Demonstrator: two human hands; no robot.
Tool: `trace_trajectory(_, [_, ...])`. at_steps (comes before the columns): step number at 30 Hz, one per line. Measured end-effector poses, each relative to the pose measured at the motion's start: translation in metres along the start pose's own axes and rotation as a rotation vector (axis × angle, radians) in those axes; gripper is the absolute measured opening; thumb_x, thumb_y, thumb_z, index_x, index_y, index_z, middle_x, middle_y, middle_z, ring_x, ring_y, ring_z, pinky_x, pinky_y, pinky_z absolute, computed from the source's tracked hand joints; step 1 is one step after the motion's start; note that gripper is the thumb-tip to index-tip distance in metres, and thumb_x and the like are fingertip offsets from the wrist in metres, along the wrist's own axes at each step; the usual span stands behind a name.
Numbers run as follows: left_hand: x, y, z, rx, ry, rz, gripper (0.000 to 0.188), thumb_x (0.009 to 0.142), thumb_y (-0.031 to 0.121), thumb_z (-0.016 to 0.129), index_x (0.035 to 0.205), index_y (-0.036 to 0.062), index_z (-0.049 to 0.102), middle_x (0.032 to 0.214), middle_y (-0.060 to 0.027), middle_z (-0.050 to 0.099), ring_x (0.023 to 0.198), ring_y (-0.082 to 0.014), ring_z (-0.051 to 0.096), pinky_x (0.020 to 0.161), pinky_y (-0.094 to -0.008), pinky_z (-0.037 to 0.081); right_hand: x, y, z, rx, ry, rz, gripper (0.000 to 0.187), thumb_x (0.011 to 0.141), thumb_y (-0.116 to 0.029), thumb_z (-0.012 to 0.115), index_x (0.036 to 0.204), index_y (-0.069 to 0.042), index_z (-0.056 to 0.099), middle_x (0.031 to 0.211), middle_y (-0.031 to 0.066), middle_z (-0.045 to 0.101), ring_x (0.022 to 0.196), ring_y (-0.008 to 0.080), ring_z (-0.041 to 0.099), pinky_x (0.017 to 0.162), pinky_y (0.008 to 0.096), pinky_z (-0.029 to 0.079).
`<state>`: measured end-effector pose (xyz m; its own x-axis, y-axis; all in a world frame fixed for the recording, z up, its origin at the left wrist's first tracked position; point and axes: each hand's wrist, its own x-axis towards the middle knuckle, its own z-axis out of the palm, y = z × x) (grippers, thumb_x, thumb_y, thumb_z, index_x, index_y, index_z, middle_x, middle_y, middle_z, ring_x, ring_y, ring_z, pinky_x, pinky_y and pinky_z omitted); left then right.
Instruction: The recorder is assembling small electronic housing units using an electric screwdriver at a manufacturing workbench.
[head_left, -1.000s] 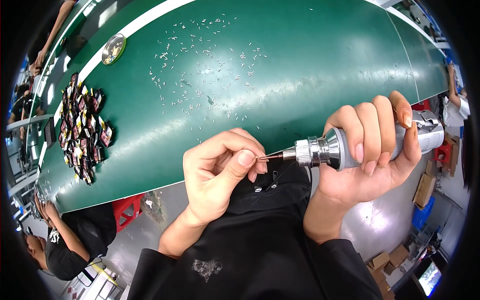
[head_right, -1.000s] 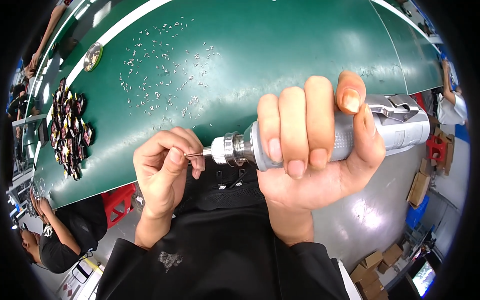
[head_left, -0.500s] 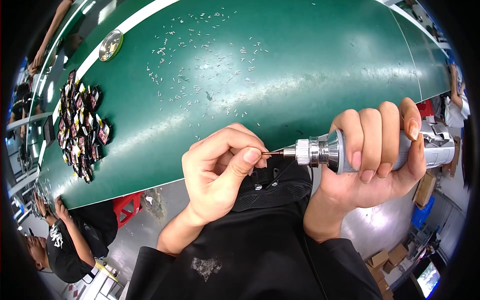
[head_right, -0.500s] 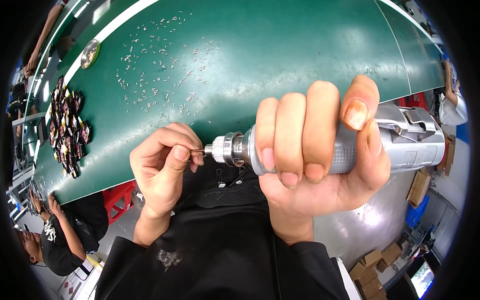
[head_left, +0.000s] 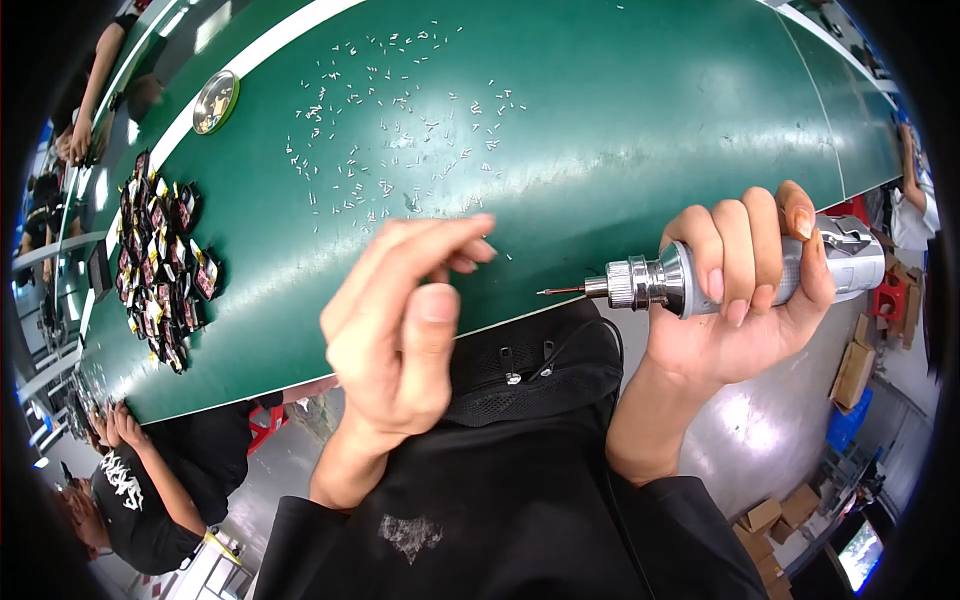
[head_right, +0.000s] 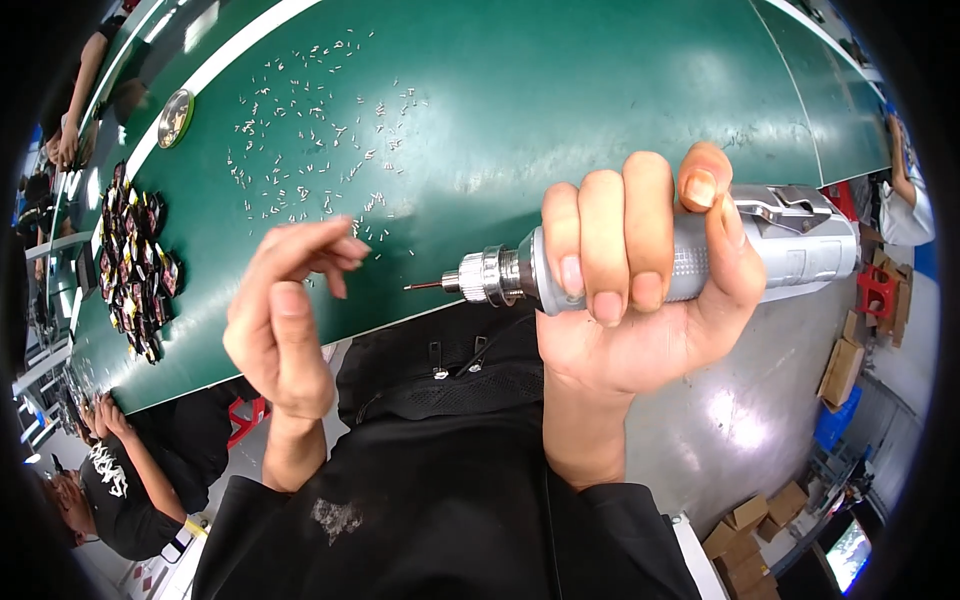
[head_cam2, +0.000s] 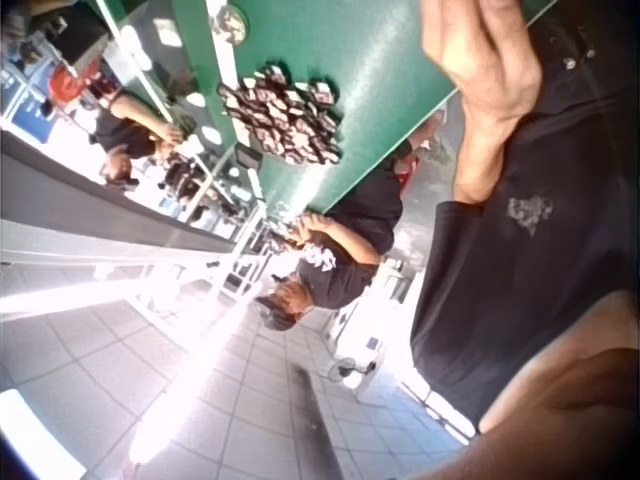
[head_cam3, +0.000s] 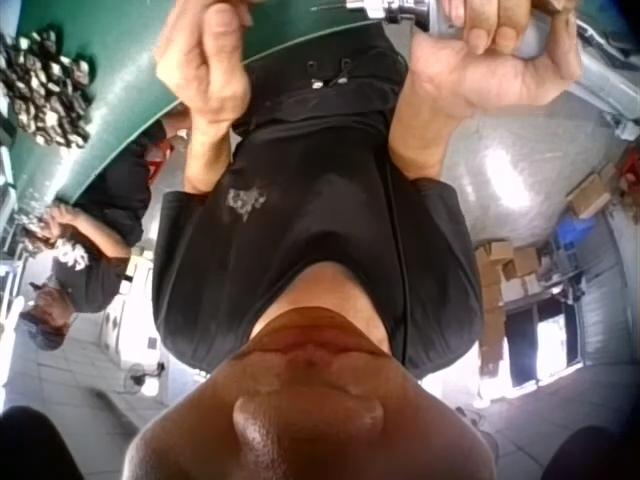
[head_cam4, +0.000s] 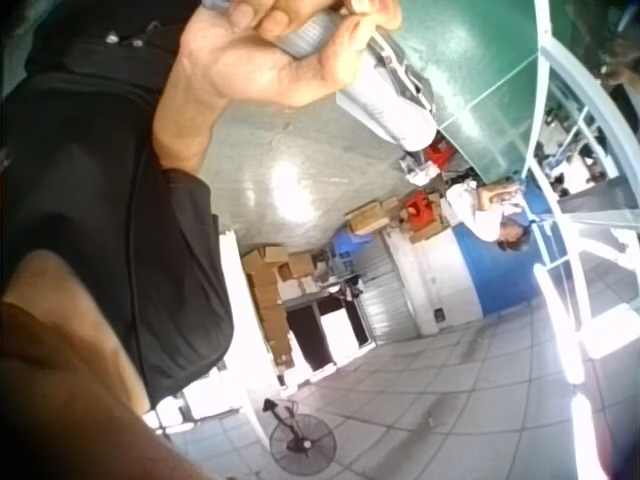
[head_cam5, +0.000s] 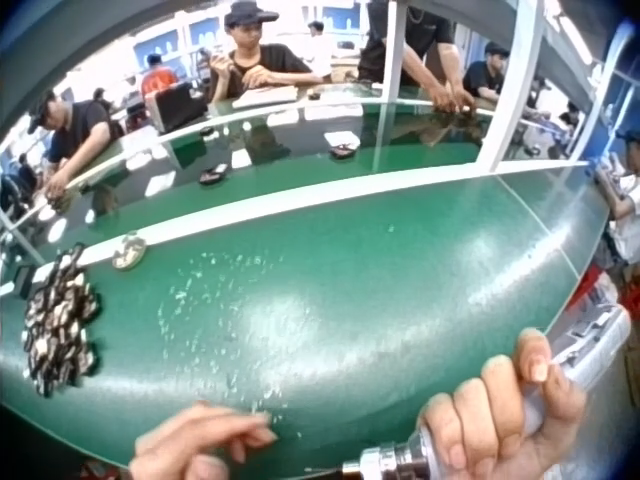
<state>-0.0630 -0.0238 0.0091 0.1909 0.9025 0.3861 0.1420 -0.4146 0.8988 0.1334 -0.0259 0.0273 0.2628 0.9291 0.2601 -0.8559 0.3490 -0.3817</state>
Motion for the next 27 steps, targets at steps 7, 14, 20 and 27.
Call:
trace_trajectory(7, [0.070,-0.022,-0.084,0.570,0.009,0.010,0.012,0.087,0.003,0.058,0.077,-0.0043,0.058,0.069,-0.0074,0.060,0.062,-0.0115,0.053,0.060,-0.0228,0.042,0.000,0.006,-0.029,0.035,0.251,-0.041,0.010,0.091,-0.016,0.044,0.088,-0.007,0.046,0.052,-0.0021,0.035,0.041,0.0090,0.033,0.048,0.0271,0.034])
trace_trajectory(14, [0.192,-0.094,-0.139,0.774,0.042,-0.152,0.023,0.088,0.016,0.057,0.100,-0.0037,0.058,0.072,-0.0098,0.063,0.068,-0.0187,0.060,0.069,-0.0307,0.048,-0.004,0.010,-0.037,0.170,0.275,-0.020,0.009,0.091,-0.014,0.045,0.088,-0.006,0.043,0.051,-0.0007,0.034,0.041,0.0098,0.033,0.048,0.0276,0.035])
trace_trajectory(20, [0.252,-0.134,-0.100,1.179,0.055,-0.190,0.049,0.080,0.027,0.067,0.113,-0.0041,0.049,0.107,-0.0254,0.054,0.103,-0.0406,0.053,0.087,-0.0459,0.047,-0.001,0.008,-0.043,0.100,0.254,0.043,0.008,0.090,-0.014,0.043,0.086,-0.006,0.042,0.050,-0.0004,0.036,0.039,0.0101,0.035,0.046,0.0278,0.038])
trace_trajectory(27, [0.266,-0.139,-0.132,1.149,-0.153,0.102,0.032,0.081,0.013,0.064,0.110,-0.0017,0.059,0.101,-0.0192,0.060,0.097,-0.0347,0.057,0.087,-0.0408,0.046,-0.002,0.006,-0.045,0.137,0.229,0.079,0.009,0.089,-0.016,0.045,0.085,-0.007,0.044,0.050,-0.0002,0.036,0.040,0.0106,0.036,0.048,0.0287,0.039])
